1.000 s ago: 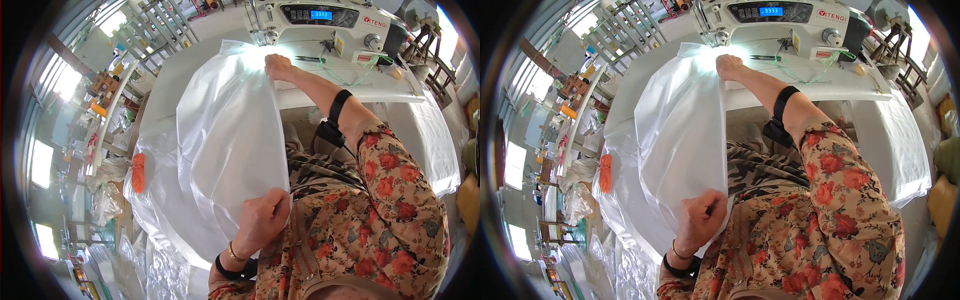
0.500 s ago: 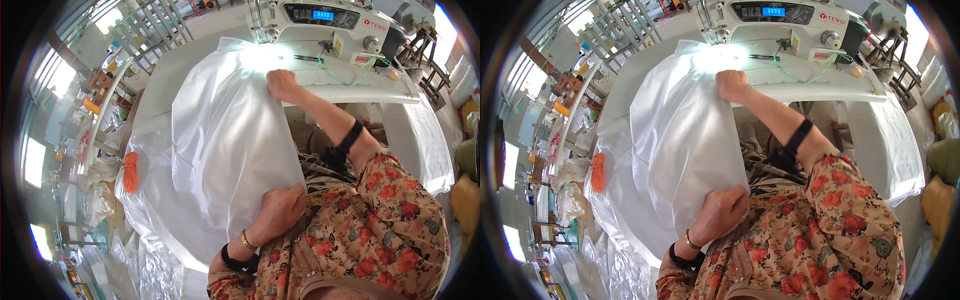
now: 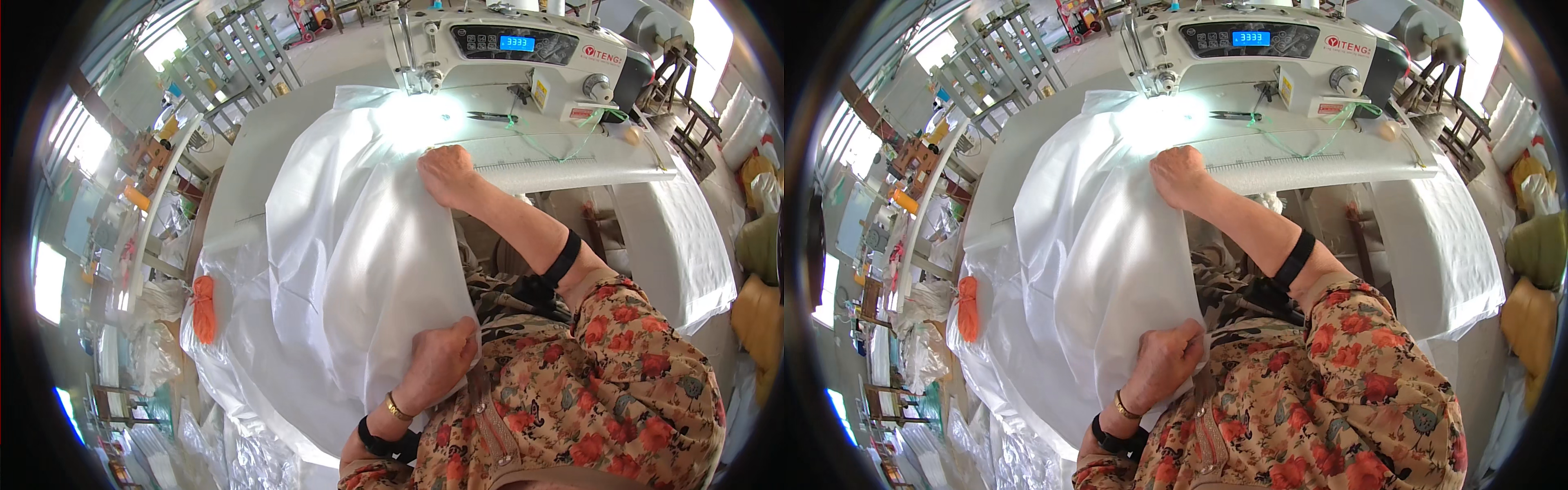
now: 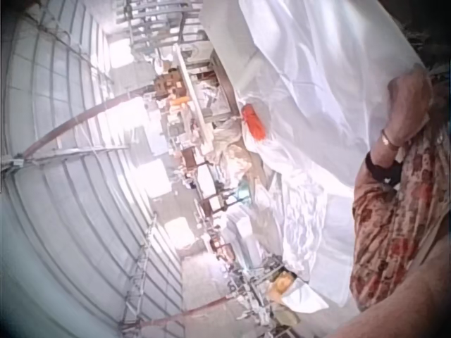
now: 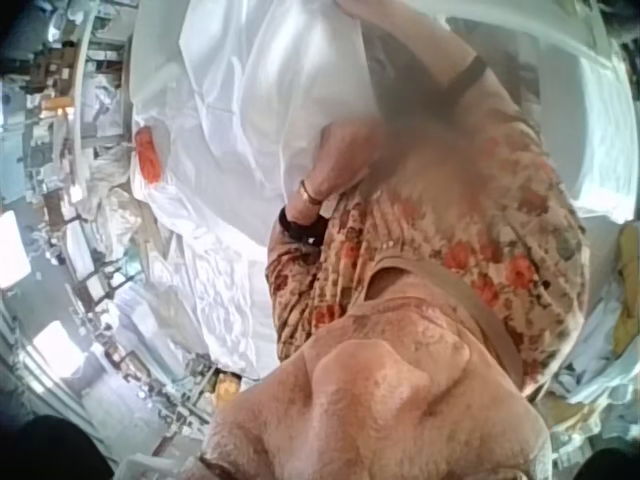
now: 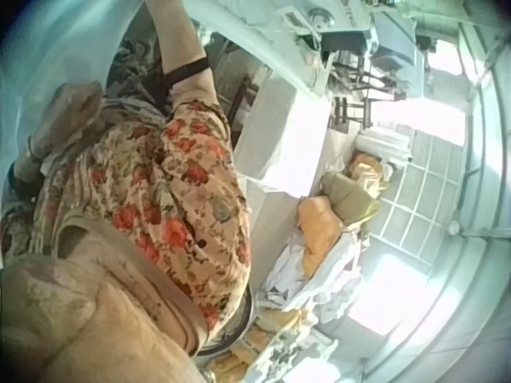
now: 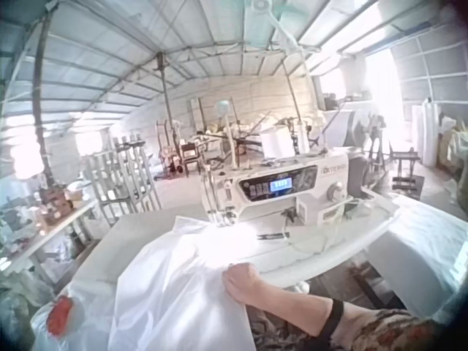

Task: The recorder is sewing a large white plastic or fabric sheet using an industrial sewing machine.

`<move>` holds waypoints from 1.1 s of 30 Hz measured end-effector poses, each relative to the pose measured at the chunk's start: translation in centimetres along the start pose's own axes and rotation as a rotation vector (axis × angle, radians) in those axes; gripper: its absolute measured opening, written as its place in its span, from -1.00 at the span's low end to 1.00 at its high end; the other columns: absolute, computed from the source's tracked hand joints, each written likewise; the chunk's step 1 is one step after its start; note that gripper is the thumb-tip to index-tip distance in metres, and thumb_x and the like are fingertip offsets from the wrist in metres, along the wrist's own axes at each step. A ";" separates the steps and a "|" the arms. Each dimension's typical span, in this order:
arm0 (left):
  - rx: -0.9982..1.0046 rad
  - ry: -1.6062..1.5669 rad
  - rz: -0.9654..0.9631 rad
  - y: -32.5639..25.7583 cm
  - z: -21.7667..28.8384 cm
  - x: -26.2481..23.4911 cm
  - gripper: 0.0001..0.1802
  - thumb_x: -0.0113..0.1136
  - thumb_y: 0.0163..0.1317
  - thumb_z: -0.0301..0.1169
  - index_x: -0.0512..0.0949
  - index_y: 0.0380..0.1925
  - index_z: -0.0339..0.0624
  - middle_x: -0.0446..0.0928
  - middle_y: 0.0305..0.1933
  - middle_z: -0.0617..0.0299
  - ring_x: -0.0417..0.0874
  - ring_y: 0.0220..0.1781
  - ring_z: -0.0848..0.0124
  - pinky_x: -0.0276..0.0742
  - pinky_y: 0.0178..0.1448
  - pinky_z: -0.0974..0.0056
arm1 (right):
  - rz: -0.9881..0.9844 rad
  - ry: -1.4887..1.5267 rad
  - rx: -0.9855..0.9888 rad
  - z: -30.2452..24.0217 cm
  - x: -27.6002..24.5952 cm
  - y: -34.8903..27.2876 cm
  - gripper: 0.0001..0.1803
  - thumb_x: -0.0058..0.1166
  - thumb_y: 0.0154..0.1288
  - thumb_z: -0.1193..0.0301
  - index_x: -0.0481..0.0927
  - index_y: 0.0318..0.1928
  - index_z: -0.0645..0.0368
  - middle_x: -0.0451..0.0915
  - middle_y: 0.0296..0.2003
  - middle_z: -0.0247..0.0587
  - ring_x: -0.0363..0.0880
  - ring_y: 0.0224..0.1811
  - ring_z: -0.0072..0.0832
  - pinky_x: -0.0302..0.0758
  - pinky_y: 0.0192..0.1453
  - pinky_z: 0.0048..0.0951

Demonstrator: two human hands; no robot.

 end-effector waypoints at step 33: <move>0.054 0.249 0.272 6.0 -1.0 0.6 -0.89 0.07 0.04 -0.59 0.33 -0.48 -0.23 0.45 -0.59 0.00 0.51 -0.51 -0.04 0.36 -0.45 0.05 | 0.168 0.194 -0.062 0.4 0.3 -2.0 -0.86 0.06 -0.01 0.56 0.61 -0.38 0.33 0.65 -0.38 0.02 0.69 -0.28 -0.14 0.60 -0.24 -0.21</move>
Point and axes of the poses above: each hand's wrist, its own y-axis towards the middle knuckle, its own x-axis out of the palm, z = x × y, the point moved 4 cm from there along y, towards the middle knuckle
